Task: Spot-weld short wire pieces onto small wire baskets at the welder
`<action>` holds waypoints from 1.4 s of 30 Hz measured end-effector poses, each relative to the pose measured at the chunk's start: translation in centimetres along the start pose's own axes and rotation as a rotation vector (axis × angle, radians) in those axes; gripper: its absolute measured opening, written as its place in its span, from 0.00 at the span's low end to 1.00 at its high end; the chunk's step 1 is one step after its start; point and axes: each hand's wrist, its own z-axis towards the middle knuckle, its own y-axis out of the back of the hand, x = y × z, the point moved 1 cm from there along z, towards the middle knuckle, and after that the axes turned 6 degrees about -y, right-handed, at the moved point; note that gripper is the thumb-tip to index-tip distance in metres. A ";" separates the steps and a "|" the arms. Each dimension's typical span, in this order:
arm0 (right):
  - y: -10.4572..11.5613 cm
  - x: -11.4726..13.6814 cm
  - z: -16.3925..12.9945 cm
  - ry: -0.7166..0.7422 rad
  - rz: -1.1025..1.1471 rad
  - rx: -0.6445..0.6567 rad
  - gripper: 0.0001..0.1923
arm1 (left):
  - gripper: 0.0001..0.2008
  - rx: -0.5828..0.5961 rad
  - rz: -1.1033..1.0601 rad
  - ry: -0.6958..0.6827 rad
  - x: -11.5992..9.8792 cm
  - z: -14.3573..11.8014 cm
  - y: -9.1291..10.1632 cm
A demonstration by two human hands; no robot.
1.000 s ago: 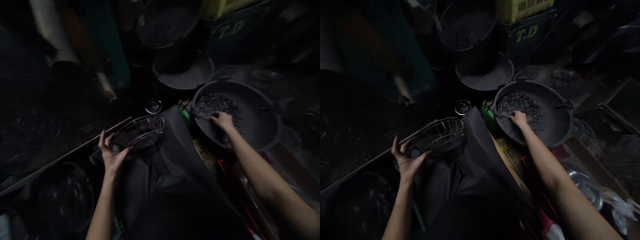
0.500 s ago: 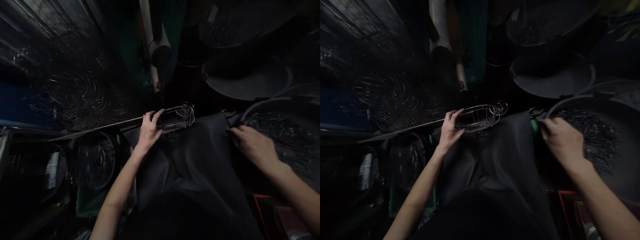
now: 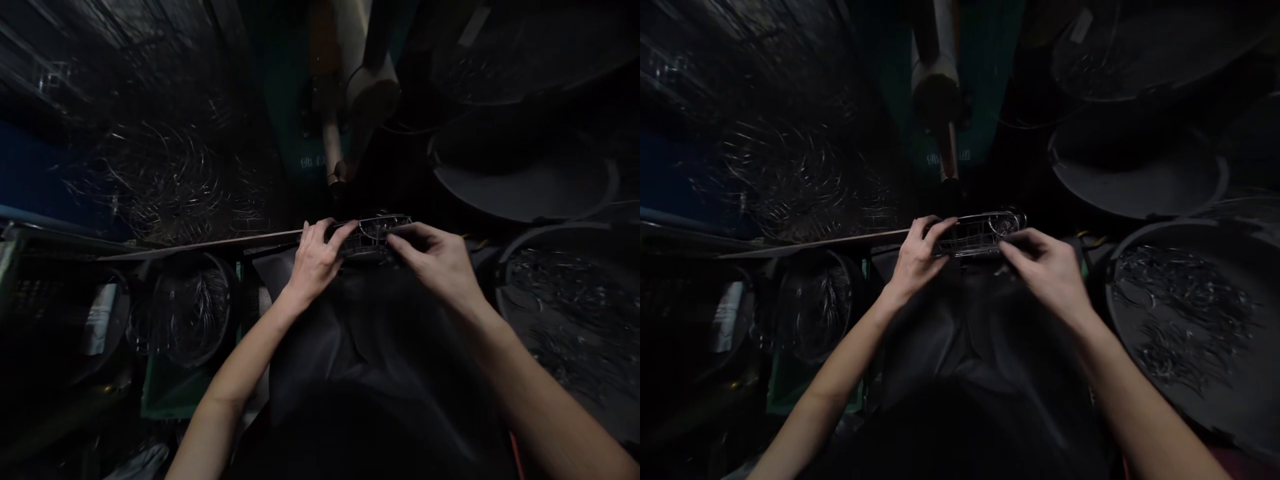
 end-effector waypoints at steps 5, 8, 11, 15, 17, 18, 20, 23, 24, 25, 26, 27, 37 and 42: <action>-2.8 5.5 1.1 -0.020 0.010 -0.012 0.11 | 0.25 -0.039 0.153 -0.022 -0.5 -0.3 -0.1; -3.0 7.0 0.7 -0.004 0.041 -0.056 0.10 | 0.25 -0.043 0.199 -0.013 -0.2 -0.5 -0.4; -2.9 7.2 0.3 0.018 0.094 -0.134 0.10 | 0.28 -0.042 0.197 0.000 0.0 -0.5 -0.6; -3.3 6.1 0.2 0.062 0.095 -0.173 0.09 | 0.28 -0.054 0.160 0.010 -0.1 -0.3 -0.7; -3.7 5.7 0.2 0.088 0.068 -0.136 0.09 | 0.28 -0.063 0.149 0.012 -0.1 -0.2 -0.7; -4.0 5.6 0.2 0.097 0.052 -0.131 0.09 | 0.29 -0.068 0.144 0.014 -0.1 -0.2 -0.7; -4.3 5.7 0.3 0.107 0.035 -0.150 0.08 | 0.29 -0.082 0.139 0.013 -0.1 -0.1 -0.7; -4.7 6.1 0.7 0.115 0.061 -0.183 0.09 | 0.26 -0.116 0.136 0.017 0.0 0.2 -0.6; -4.8 6.2 0.9 0.123 0.073 -0.188 0.09 | 0.26 -0.126 0.135 0.018 0.1 0.3 -0.6; -5.0 6.3 1.1 0.136 0.079 -0.193 0.09 | 0.25 -0.136 0.134 0.019 0.1 0.4 -0.7; -5.1 6.3 1.3 0.152 0.081 -0.201 0.09 | 0.25 -0.148 0.131 0.019 0.2 0.6 -0.7; -5.2 6.2 1.5 0.167 0.076 -0.211 0.09 | 0.25 -0.160 0.130 0.017 0.2 0.8 -0.8; -6.4 6.0 2.4 0.261 0.037 -0.345 0.09 | 0.30 -0.217 0.084 -0.005 1.0 1.6 -1.8; -6.2 6.2 2.6 0.336 0.025 -0.391 0.08 | 0.32 -0.219 0.065 -0.020 1.1 1.9 -2.0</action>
